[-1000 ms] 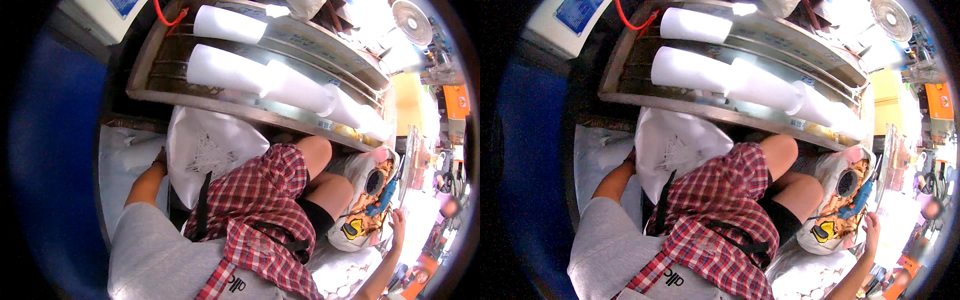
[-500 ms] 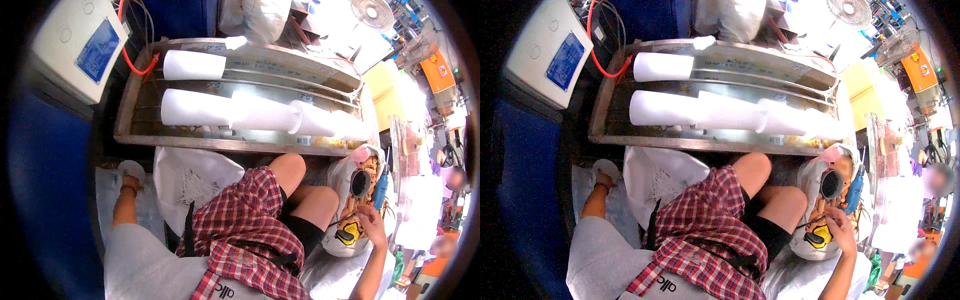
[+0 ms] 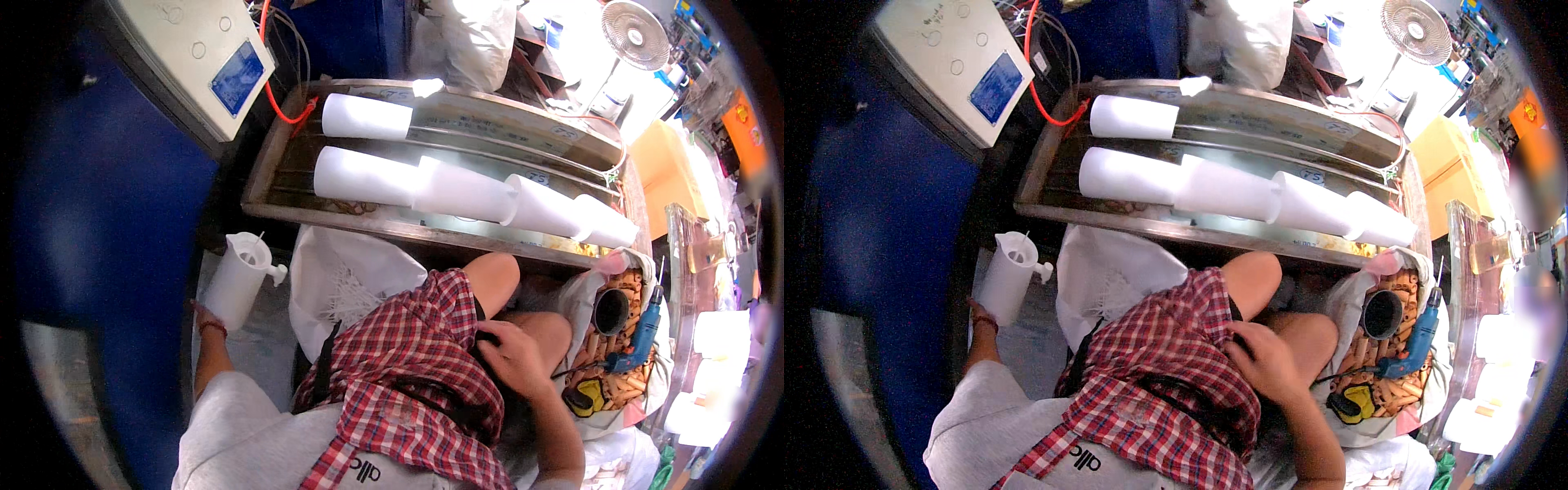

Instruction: The person assembles plastic components by drilling into small wooden pieces inside a cone, wiping the components with a cloth, and attaching a base cap.

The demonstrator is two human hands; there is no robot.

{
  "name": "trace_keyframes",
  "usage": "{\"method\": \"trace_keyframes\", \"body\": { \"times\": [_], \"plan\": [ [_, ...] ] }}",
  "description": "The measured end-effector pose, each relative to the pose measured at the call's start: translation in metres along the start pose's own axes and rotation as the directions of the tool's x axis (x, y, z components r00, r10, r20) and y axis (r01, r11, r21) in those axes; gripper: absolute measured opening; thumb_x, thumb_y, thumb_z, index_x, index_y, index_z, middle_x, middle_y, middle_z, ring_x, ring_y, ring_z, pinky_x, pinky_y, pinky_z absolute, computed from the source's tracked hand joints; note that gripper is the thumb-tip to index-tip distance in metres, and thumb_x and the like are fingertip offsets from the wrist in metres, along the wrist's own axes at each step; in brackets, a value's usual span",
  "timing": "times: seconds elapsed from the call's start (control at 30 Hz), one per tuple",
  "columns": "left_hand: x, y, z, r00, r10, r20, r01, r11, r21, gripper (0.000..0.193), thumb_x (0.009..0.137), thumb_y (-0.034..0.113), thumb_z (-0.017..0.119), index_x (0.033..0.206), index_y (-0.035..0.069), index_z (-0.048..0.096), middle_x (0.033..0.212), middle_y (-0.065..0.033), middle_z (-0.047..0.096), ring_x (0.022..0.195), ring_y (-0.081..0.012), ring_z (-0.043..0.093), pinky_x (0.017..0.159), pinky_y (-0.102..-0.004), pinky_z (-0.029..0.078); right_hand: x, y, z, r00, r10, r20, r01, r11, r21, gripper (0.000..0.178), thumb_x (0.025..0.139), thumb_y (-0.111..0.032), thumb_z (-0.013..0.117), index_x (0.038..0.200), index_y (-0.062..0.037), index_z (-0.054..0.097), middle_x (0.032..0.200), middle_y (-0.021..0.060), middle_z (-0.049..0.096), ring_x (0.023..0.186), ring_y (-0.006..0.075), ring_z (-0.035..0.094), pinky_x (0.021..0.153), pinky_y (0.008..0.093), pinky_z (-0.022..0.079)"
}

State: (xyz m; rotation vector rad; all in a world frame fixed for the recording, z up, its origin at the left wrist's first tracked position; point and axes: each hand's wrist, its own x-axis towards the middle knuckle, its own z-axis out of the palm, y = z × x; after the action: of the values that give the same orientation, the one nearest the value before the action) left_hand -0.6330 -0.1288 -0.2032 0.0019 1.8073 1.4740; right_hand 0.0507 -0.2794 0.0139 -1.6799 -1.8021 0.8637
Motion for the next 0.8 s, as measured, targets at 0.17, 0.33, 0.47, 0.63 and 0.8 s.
{"method": "trace_keyframes", "body": {
  "times": [0.17, 0.33, 0.47, 0.63, 0.8],
  "plan": [
    [-0.045, 0.024, 0.107, 0.886, -0.059, 0.46, 0.003, 0.993, 0.122, 0.087, 0.085, 0.074, 0.038, 0.134, 0.002, 0.046, 0.131, -0.0127, 0.053, 0.118, -0.0297, 0.052, 0.1, -0.0425, 0.041, 0.05, -0.06, 0.07, 0.849, -0.524, -0.067, 0.506, 0.843, -0.181, 0.045, 0.083, -0.025, 0.064, 0.123, -0.0062, 0.052, 0.131, 0.0108, 0.052, 0.119, 0.0271, 0.05, 0.103, 0.0482, 0.033],
    [-0.175, 0.001, 0.202, 0.571, -0.376, 0.73, 0.117, 0.917, 0.38, 0.091, 0.08, 0.079, 0.037, 0.127, 0.003, 0.053, 0.124, -0.0115, 0.059, 0.112, -0.027, 0.056, 0.096, -0.0425, 0.045, 0.077, -0.079, 0.1, 0.72, -0.66, -0.216, 0.556, 0.734, -0.391, 0.055, 0.082, -0.031, 0.064, 0.129, -0.0082, 0.047, 0.126, 0.0073, 0.053, 0.12, 0.0222, 0.048, 0.108, 0.0569, 0.021],
    [-0.227, -0.056, 0.219, 0.708, -0.4, 0.582, 0.0, 0.824, 0.566, 0.078, 0.082, 0.073, 0.047, 0.117, 0.004, 0.058, 0.108, -0.0101, 0.066, 0.095, -0.0261, 0.064, 0.083, -0.0412, 0.052, 0.068, -0.059, 0.113, 0.816, -0.55, -0.177, 0.447, 0.795, -0.411, 0.059, 0.081, -0.03, 0.065, 0.133, -0.009, 0.045, 0.118, 0.0061, 0.055, 0.113, 0.0207, 0.052, 0.108, 0.0593, 0.019],
    [-0.173, -0.112, 0.195, 0.49, -0.606, 0.627, 0.212, 0.78, 0.588, 0.069, 0.087, 0.065, 0.047, 0.122, 0.007, 0.055, 0.111, -0.0116, 0.065, 0.096, -0.0271, 0.064, 0.082, -0.0423, 0.053, 0.065, -0.06, 0.114, 0.84, -0.528, -0.122, 0.461, 0.815, -0.351, 0.065, 0.08, -0.026, 0.065, 0.137, -0.0074, 0.04, 0.113, 0.0085, 0.057, 0.107, 0.0242, 0.055, 0.109, 0.0579, 0.019],
    [-0.168, -0.113, 0.184, 0.518, -0.547, 0.657, 0.175, 0.82, 0.544, 0.07, 0.088, 0.062, 0.05, 0.127, 0.005, 0.05, 0.116, -0.0125, 0.062, 0.099, -0.0274, 0.063, 0.084, -0.0418, 0.052, 0.071, -0.055, 0.127, 0.856, -0.517, -0.022, 0.5, 0.837, -0.222, 0.072, 0.079, -0.024, 0.066, 0.14, -0.005, 0.034, 0.115, 0.011, 0.059, 0.107, 0.0279, 0.056, 0.111, 0.0553, 0.018]
  ]
}}
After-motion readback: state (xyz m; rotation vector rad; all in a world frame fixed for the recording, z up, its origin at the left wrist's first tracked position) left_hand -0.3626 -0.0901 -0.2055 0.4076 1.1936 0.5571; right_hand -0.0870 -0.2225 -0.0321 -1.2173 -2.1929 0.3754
